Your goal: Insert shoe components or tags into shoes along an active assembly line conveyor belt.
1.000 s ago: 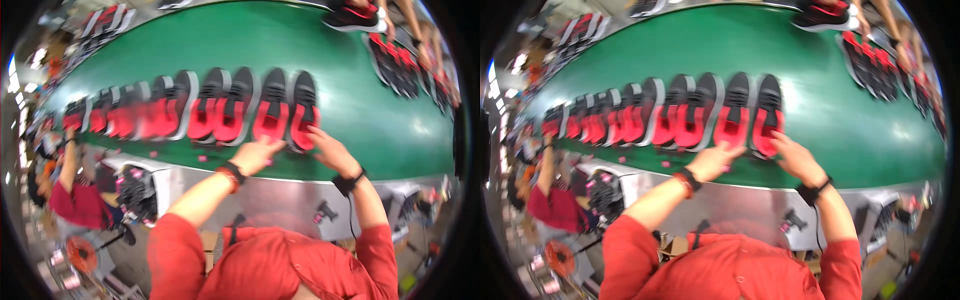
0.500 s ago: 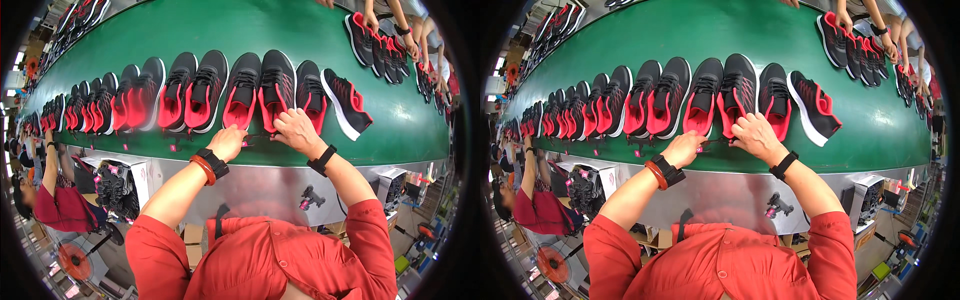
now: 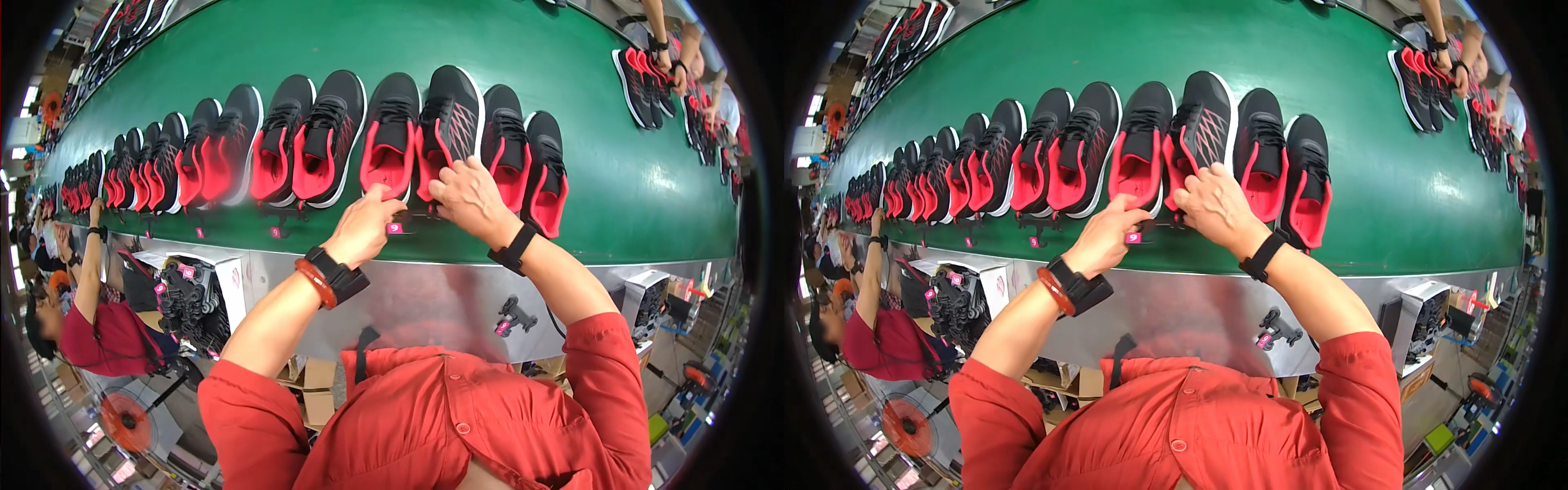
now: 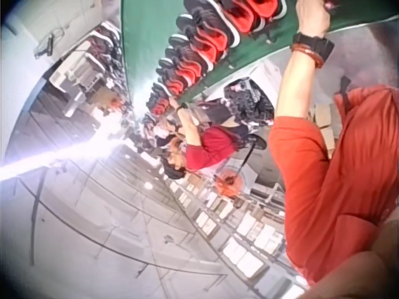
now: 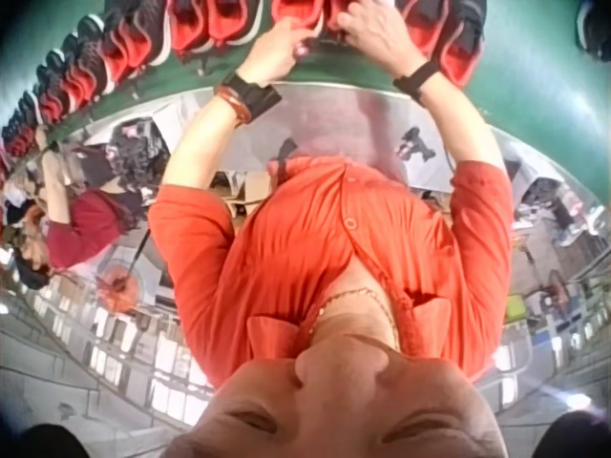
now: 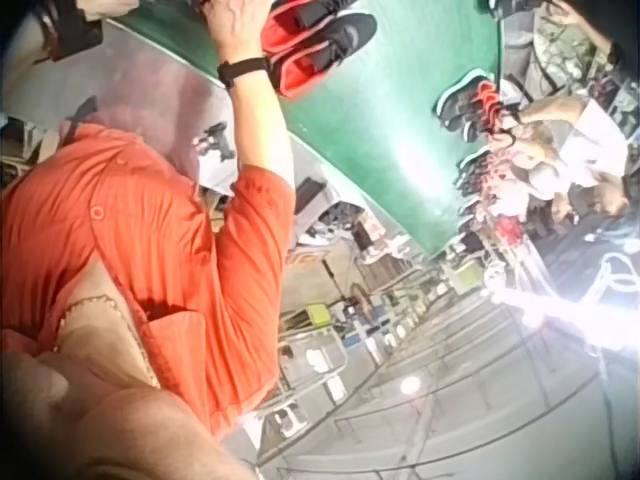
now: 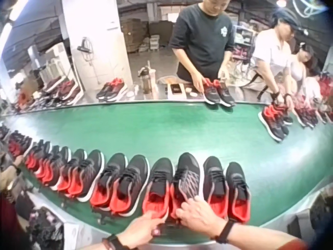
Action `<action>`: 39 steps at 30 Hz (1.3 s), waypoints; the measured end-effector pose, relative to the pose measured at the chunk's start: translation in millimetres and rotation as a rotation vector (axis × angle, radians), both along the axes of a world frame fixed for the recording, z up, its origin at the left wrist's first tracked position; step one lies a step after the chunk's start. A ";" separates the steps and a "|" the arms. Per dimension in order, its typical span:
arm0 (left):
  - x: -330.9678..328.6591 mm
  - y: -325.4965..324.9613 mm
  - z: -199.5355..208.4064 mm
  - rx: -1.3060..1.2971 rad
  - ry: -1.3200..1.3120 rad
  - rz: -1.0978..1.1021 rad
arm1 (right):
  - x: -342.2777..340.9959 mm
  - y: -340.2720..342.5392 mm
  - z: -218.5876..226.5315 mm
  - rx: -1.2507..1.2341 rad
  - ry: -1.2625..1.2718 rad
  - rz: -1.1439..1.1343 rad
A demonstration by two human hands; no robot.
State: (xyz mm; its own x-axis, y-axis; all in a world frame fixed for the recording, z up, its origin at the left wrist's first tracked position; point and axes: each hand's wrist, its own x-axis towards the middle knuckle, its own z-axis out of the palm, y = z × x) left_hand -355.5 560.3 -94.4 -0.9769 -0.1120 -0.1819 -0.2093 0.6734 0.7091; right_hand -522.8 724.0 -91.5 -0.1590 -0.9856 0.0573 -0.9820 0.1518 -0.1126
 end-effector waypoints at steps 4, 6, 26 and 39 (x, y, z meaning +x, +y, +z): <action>5.7 4.0 -4.5 0.056 0.108 0.100 | -1.0 -2.7 -0.3 -0.139 -0.106 -0.127; 6.8 12.1 -18.6 0.030 0.173 0.106 | -2.6 8.5 -2.9 -0.154 -0.280 -0.196; -112.5 124.1 -32.9 -0.291 0.045 -0.264 | 86.6 317.4 -28.4 0.276 -0.476 -0.578; -101.8 136.3 -46.9 -0.151 0.258 -0.241 | 36.4 223.8 2.2 0.022 -1.673 -0.892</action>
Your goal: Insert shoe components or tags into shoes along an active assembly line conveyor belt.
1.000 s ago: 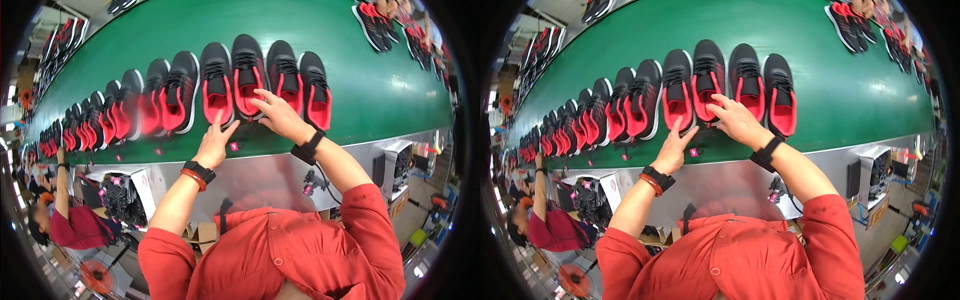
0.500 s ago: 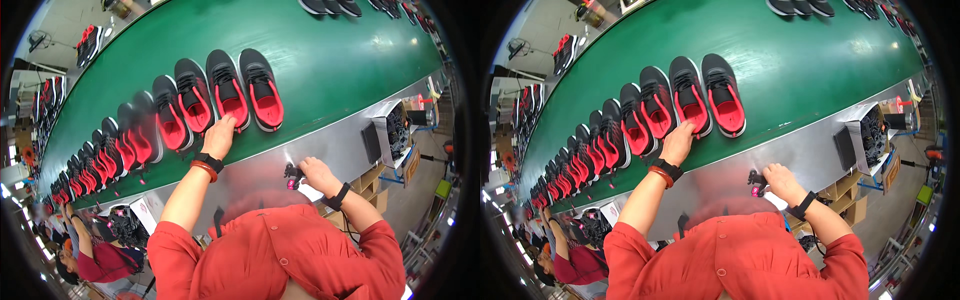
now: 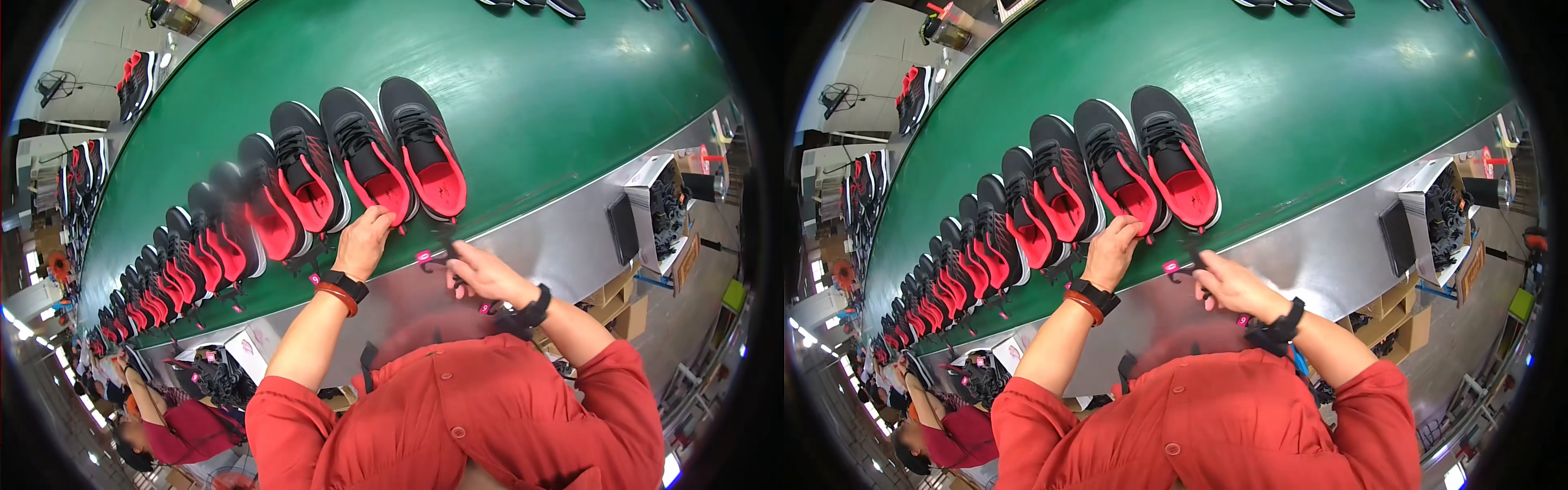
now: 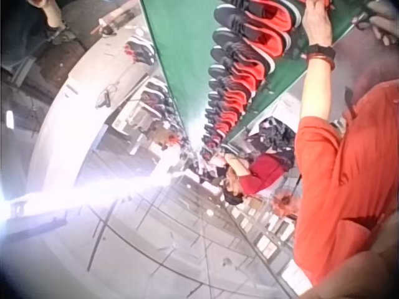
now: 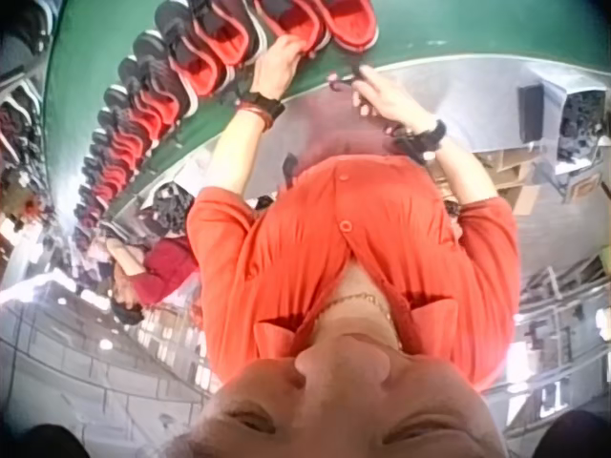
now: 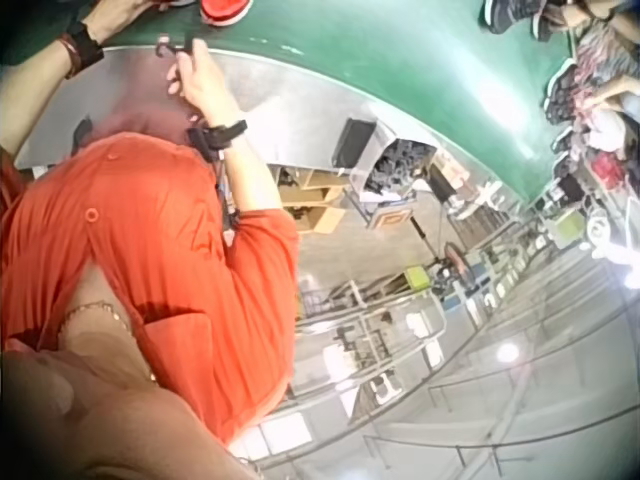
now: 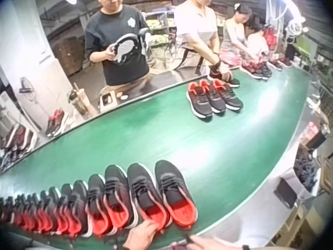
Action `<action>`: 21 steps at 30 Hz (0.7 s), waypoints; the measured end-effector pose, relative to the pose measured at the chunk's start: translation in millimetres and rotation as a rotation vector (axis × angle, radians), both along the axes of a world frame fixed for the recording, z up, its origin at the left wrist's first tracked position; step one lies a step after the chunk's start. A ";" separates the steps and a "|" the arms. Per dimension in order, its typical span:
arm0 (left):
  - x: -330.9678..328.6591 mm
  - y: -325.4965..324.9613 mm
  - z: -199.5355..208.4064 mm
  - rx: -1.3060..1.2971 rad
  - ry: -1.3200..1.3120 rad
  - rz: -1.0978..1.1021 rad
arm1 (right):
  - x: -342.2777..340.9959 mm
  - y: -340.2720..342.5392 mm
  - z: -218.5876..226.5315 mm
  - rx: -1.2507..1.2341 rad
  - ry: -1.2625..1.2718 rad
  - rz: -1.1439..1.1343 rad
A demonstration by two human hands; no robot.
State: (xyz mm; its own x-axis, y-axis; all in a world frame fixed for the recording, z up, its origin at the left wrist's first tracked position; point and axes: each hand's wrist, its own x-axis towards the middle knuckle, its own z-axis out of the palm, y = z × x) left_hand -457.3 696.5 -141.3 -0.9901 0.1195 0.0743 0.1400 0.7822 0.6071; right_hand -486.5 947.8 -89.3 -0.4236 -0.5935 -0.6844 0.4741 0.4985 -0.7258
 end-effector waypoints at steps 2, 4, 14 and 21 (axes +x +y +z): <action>0.7 -1.3 -1.5 0.001 0.003 0.003 | 1.4 -23.0 0.3 -0.016 0.023 -0.038; 1.4 -2.9 -3.8 0.009 0.013 0.011 | 9.3 -36.9 -14.7 -0.030 0.032 -0.098; 0.9 -7.4 -6.3 -0.002 0.029 -0.009 | 32.2 -54.6 -42.2 -0.099 0.046 -0.245; 1.7 -11.7 -10.5 -0.007 0.021 -0.017 | 44.3 -60.6 -45.1 -0.142 0.035 -0.363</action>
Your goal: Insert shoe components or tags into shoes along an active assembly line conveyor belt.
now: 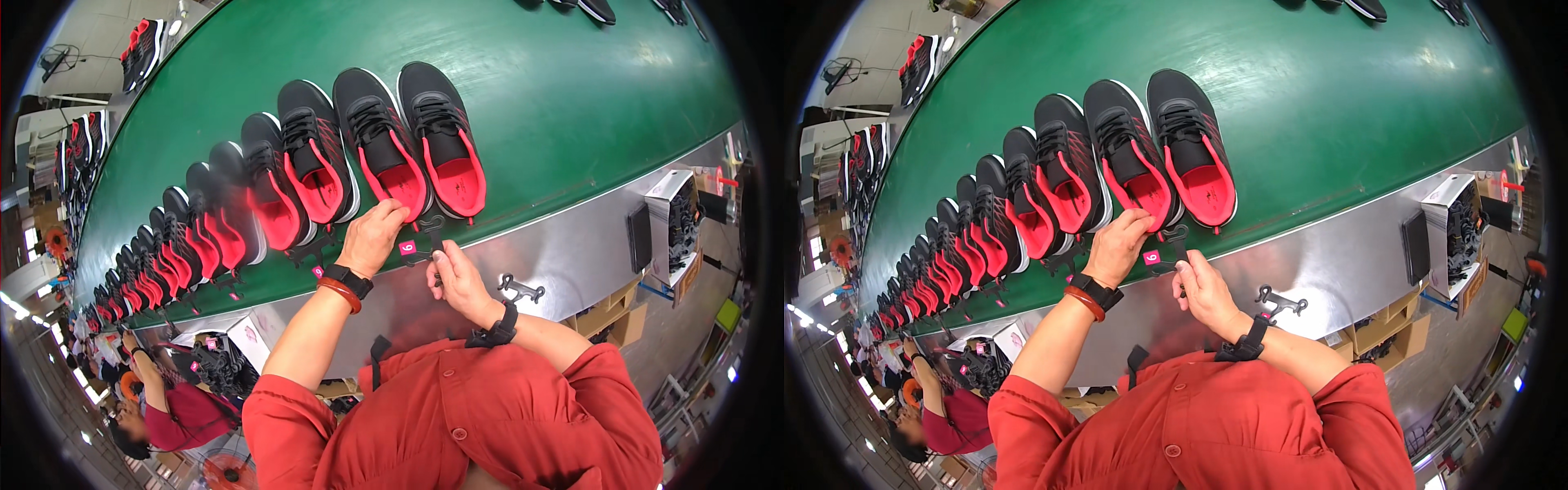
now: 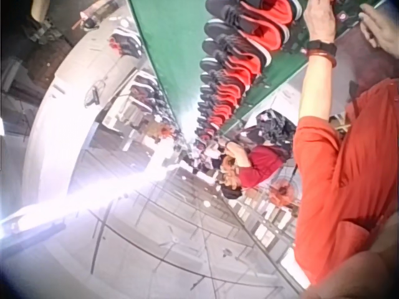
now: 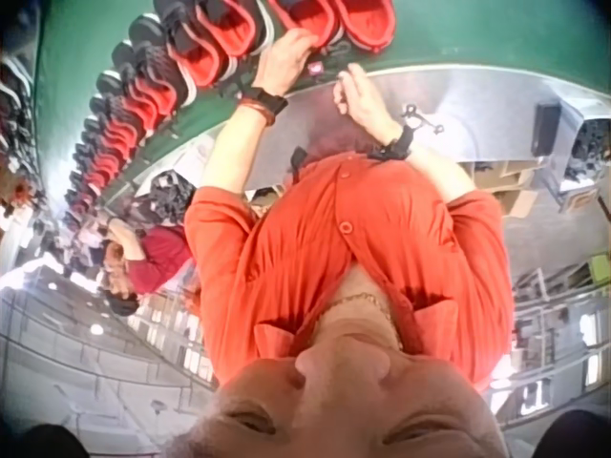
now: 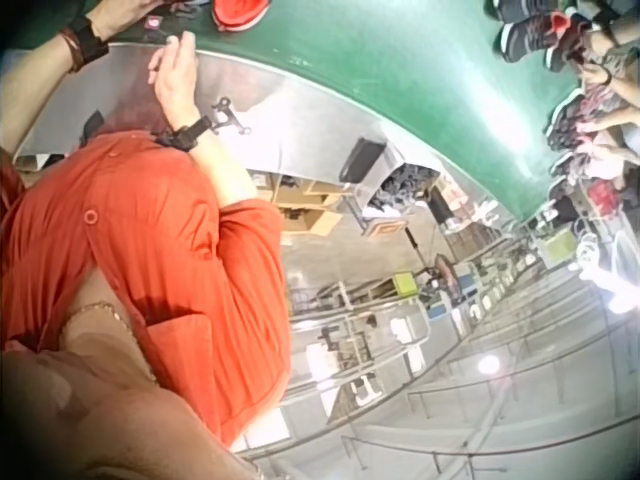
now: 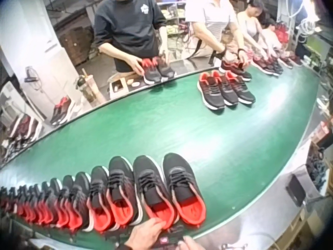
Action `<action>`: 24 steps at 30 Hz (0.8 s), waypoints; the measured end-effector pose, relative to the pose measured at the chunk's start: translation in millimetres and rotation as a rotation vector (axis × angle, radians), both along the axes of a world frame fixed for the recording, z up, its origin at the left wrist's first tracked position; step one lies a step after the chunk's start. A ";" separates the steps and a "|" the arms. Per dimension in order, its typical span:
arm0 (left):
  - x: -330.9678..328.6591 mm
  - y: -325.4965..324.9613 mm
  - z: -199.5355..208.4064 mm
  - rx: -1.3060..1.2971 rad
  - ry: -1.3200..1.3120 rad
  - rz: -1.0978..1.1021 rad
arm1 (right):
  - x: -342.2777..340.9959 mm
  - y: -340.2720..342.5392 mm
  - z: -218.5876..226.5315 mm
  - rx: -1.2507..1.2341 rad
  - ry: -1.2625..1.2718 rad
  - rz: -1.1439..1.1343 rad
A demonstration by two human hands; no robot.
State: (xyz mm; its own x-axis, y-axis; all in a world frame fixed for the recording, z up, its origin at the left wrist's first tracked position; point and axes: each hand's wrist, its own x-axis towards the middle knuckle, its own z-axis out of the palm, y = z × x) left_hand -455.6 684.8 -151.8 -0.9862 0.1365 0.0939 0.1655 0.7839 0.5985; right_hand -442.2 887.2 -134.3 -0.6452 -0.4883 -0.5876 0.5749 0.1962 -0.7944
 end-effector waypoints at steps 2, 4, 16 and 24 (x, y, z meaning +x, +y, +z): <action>0.5 0.5 -0.4 0.000 0.000 0.000 | -0.1 2.0 -2.4 0.006 -0.013 0.007; 0.2 1.1 -0.1 -0.005 0.002 -0.004 | 1.4 3.8 -9.3 -0.005 -0.036 0.020; 3.9 -7.5 6.5 -0.126 -0.184 -0.094 | -71.2 2.7 -3.9 0.112 0.191 0.782; 22.8 4.3 13.6 -0.163 -0.225 -0.179 | -99.3 9.7 26.0 0.179 0.947 0.563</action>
State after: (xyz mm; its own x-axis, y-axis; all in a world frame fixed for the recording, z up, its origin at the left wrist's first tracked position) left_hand -432.8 689.1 -138.2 -0.9387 0.3046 -0.1613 0.1867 0.8427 0.5051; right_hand -541.5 896.9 -108.4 -0.5831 -0.8096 -0.0674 -0.4545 0.3939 -0.7989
